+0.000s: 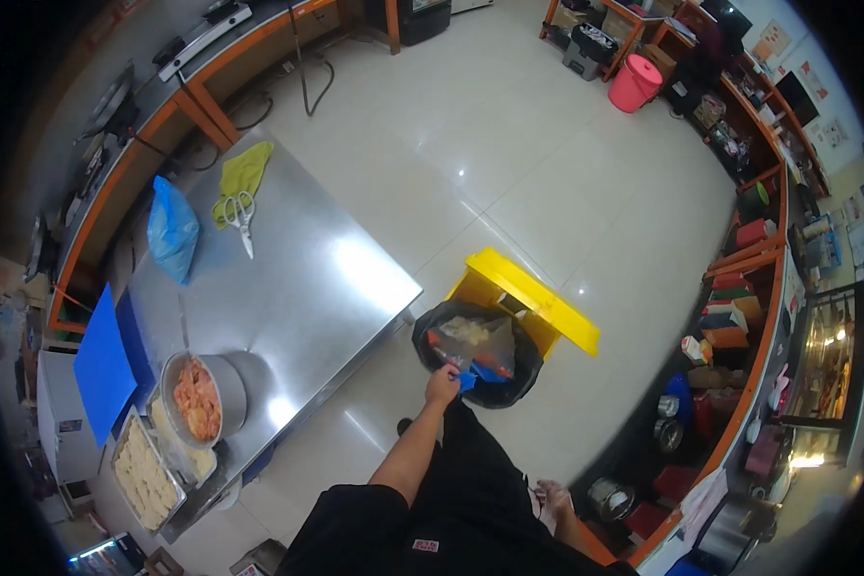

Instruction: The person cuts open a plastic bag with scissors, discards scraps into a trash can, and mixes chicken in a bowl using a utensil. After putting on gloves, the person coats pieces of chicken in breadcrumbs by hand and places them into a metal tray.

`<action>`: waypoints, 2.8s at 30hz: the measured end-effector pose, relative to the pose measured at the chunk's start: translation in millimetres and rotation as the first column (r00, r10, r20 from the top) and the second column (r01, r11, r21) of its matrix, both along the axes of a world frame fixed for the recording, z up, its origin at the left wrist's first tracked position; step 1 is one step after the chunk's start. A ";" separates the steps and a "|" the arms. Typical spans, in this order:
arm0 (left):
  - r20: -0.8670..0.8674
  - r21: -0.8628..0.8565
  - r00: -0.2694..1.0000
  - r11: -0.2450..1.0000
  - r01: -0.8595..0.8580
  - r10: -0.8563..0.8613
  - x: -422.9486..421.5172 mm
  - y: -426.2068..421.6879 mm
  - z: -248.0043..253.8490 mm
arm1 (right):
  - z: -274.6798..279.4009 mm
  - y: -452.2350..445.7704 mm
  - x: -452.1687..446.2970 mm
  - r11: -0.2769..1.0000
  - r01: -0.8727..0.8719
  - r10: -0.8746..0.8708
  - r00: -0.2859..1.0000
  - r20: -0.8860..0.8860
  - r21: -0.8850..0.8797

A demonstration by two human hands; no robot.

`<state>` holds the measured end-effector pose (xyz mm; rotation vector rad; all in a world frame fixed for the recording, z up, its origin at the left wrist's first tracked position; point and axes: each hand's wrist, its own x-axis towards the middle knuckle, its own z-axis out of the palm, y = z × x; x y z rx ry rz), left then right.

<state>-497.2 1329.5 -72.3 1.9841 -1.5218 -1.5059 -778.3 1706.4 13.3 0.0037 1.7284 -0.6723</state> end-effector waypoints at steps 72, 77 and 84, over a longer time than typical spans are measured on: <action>-0.740 -0.095 0.213 0.213 -0.972 0.638 424.3 325.6 305.0 | 228.2 -465.6 535.1 0.447 -0.182 0.598 0.789 0.141 -0.876; -0.385 -0.500 0.063 -0.151 -0.853 0.921 618.4 310.0 404.8 | 191.4 -530.6 581.8 0.404 -0.278 0.703 0.704 0.102 -0.871; -0.520 -0.213 0.661 0.667 -0.714 0.541 572.4 261.0 333.8 | 201.5 -546.2 714.0 0.506 -0.139 0.754 0.551 0.358 -0.851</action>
